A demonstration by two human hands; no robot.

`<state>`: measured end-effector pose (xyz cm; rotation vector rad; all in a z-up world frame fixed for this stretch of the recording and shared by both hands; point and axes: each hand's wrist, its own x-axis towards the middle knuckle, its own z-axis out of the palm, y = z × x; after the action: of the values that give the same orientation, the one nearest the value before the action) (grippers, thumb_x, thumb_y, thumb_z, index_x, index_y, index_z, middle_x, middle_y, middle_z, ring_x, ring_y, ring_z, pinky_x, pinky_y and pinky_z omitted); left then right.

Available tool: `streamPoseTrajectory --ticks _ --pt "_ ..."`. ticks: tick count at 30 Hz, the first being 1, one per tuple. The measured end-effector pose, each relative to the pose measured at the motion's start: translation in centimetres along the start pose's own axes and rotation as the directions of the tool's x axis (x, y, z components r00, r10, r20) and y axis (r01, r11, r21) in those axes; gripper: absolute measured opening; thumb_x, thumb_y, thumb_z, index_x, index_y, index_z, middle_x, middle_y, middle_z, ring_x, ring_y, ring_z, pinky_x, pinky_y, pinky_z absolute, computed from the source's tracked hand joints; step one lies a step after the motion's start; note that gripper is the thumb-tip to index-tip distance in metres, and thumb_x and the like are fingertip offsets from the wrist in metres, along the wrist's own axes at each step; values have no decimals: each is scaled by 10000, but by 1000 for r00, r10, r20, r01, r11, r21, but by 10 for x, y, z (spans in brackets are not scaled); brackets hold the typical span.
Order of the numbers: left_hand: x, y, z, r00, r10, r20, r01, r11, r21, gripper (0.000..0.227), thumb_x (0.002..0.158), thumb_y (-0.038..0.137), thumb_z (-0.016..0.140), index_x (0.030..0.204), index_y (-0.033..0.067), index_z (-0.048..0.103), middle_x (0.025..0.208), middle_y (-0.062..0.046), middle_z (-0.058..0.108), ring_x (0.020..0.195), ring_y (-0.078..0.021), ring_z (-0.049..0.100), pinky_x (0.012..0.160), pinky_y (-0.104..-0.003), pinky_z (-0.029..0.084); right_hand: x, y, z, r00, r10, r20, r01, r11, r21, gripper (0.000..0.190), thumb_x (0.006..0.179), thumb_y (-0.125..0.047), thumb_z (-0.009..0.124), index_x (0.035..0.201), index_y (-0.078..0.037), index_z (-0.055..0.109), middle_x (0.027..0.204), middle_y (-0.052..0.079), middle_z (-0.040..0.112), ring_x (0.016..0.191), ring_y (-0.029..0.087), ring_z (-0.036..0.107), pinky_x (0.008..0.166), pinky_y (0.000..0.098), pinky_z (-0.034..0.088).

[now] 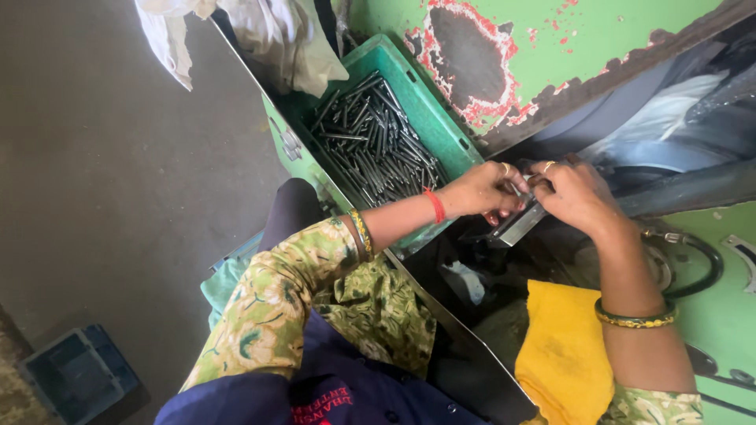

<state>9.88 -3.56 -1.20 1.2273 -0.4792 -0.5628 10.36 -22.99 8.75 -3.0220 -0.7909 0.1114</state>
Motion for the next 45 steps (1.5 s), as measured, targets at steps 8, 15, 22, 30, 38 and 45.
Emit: streamPoseTrajectory --ticks 8,15,22,30,38,45 --pt "-30 5 9 985 95 -144 -105 993 -62 454 934 111 648 1344 -3 492 1030 -112 687 831 -148 724 650 -305 636 4 -5 -7 987 123 99 -128 991 43 330 950 -206 603 1238 -110 735 1078 228 728 1035 435 676 958 503 517" --pt "-25 5 18 960 170 -224 -168 985 30 672 1017 390 642 1431 -52 349 1234 -209 641 1128 -265 679 936 -366 591 -1 -20 -14 925 -1 380 -31 996 79 549 826 -450 712 1289 -158 671 1216 146 732 1185 330 640 1134 508 383" --pt "-33 -6 -18 831 545 -113 -398 724 564 687 965 391 695 1463 20 403 1362 -205 563 1177 -309 667 1047 -404 541 0 -20 3 893 84 442 -18 988 -150 608 851 -522 665 1355 -181 654 1298 76 719 1246 254 645 1265 540 181" --pt "-99 -71 -88 998 57 1 -10 150 989 121 792 163 669 887 107 719 905 -145 726 847 -374 730 662 -505 588 -1 5 13 919 71 388 -51 997 -63 628 867 -513 652 1397 -176 660 1273 51 736 1184 252 673 1294 523 141" --pt "-84 -109 -89 993 96 68 -73 48 996 99 801 125 654 777 95 745 823 -153 740 745 -362 745 618 -471 601 -1 12 14 968 -63 243 74 997 -38 449 863 -467 669 1166 -149 764 1399 33 685 1248 289 619 1192 458 351" --pt "-105 -41 -85 957 274 -92 24 242 970 98 810 148 690 832 59 722 889 -167 726 871 -371 721 754 -462 578 -2 15 11 973 -21 230 19 1000 11 376 886 -369 660 1155 -124 754 1307 24 729 1163 275 678 1302 493 203"
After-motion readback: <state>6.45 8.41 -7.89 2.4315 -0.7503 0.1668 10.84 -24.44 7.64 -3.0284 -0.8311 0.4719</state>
